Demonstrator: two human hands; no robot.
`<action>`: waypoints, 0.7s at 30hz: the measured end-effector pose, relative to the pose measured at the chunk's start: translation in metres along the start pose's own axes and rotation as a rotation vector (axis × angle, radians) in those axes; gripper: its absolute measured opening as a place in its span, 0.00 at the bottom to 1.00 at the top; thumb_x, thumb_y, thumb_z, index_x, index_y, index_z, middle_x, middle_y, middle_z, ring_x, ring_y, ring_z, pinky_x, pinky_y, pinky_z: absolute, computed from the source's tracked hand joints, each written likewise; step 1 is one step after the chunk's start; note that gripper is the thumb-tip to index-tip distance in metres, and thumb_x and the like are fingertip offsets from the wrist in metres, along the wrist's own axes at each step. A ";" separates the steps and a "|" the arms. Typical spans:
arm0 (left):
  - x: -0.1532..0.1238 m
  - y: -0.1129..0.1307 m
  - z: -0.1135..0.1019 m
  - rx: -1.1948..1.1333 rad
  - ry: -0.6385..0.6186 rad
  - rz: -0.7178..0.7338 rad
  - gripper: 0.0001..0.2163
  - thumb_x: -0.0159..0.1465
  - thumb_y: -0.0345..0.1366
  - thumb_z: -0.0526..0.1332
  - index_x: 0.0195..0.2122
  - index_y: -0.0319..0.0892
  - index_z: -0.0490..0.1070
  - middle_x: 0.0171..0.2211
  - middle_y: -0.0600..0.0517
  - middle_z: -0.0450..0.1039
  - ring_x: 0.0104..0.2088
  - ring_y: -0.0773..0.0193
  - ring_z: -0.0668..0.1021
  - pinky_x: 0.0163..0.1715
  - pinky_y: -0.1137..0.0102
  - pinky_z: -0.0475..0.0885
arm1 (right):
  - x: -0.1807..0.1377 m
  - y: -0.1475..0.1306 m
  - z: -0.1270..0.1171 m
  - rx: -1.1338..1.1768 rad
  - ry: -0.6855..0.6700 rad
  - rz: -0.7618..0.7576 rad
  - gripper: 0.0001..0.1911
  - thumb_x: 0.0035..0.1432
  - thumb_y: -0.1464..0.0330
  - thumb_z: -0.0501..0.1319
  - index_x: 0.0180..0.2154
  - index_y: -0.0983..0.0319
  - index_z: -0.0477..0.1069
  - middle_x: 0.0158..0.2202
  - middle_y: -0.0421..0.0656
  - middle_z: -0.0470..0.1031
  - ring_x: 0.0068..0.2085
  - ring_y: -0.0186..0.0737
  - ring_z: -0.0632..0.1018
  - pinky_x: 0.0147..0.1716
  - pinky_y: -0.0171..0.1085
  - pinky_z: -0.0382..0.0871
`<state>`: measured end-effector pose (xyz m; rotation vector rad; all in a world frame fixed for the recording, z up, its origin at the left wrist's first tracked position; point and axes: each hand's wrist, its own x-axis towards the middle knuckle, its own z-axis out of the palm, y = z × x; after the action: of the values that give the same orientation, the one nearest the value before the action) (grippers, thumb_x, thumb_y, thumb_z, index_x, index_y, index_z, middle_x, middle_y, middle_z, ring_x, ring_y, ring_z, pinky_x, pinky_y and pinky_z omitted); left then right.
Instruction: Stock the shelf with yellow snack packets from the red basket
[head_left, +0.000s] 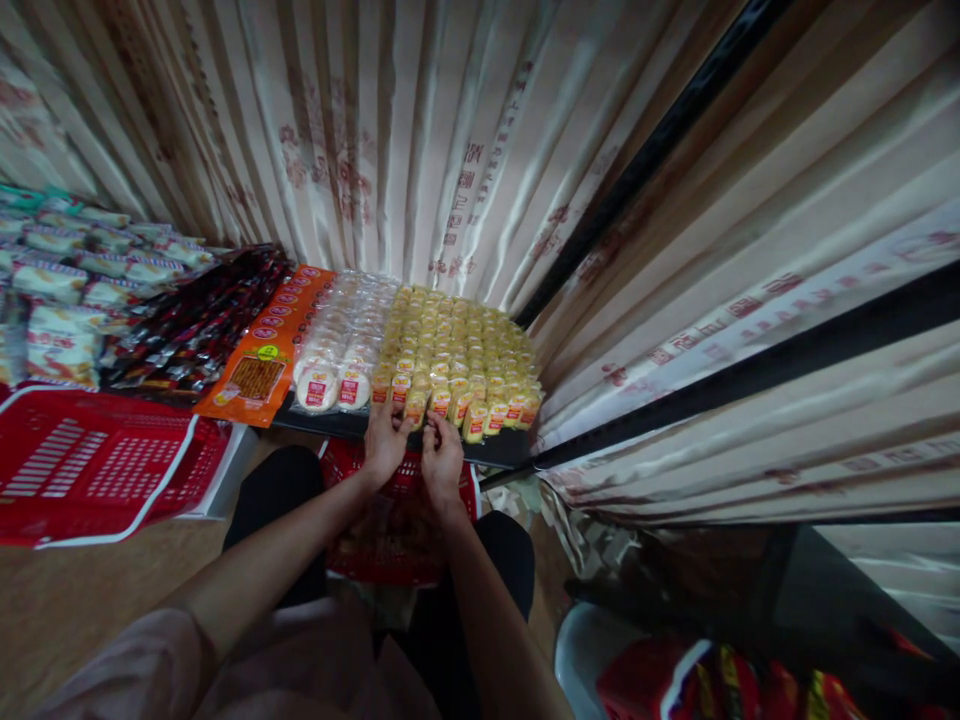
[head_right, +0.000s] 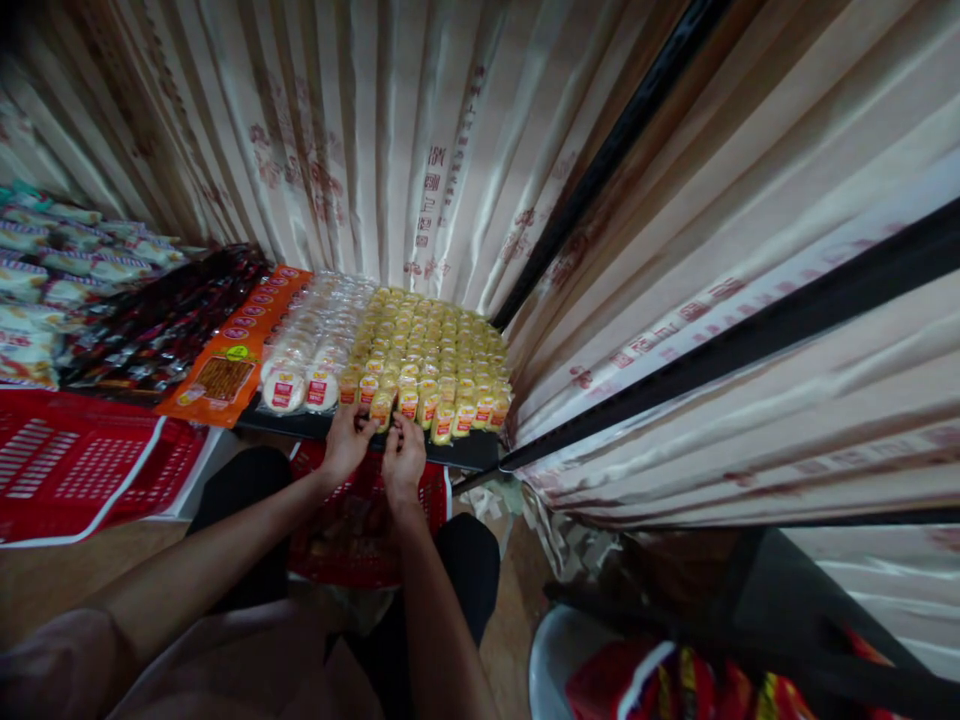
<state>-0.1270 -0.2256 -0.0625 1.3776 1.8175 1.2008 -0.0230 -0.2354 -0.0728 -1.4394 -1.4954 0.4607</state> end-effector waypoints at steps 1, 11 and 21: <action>0.001 0.002 0.002 0.004 0.006 0.006 0.09 0.55 0.31 0.59 0.38 0.41 0.68 0.39 0.50 0.68 0.30 0.69 0.74 0.36 0.70 0.71 | 0.001 0.002 0.000 -0.011 0.005 -0.017 0.16 0.57 0.68 0.50 0.43 0.65 0.71 0.39 0.48 0.73 0.40 0.38 0.74 0.43 0.39 0.68; 0.006 0.002 0.018 0.068 0.056 0.078 0.09 0.57 0.33 0.58 0.39 0.41 0.66 0.32 0.52 0.67 0.30 0.67 0.71 0.34 0.70 0.69 | 0.003 0.019 0.002 -0.022 0.017 -0.026 0.17 0.58 0.68 0.49 0.43 0.66 0.72 0.37 0.49 0.74 0.39 0.38 0.74 0.42 0.36 0.69; 0.007 0.010 0.015 0.249 0.019 0.043 0.10 0.58 0.35 0.58 0.42 0.42 0.63 0.35 0.51 0.69 0.37 0.62 0.74 0.34 0.70 0.67 | 0.002 0.018 -0.001 -0.026 -0.022 0.000 0.19 0.58 0.69 0.49 0.49 0.64 0.69 0.36 0.47 0.75 0.37 0.37 0.75 0.41 0.36 0.69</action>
<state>-0.1121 -0.2136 -0.0593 1.5514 2.0137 1.0379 -0.0121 -0.2297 -0.0864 -1.4585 -1.5239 0.4595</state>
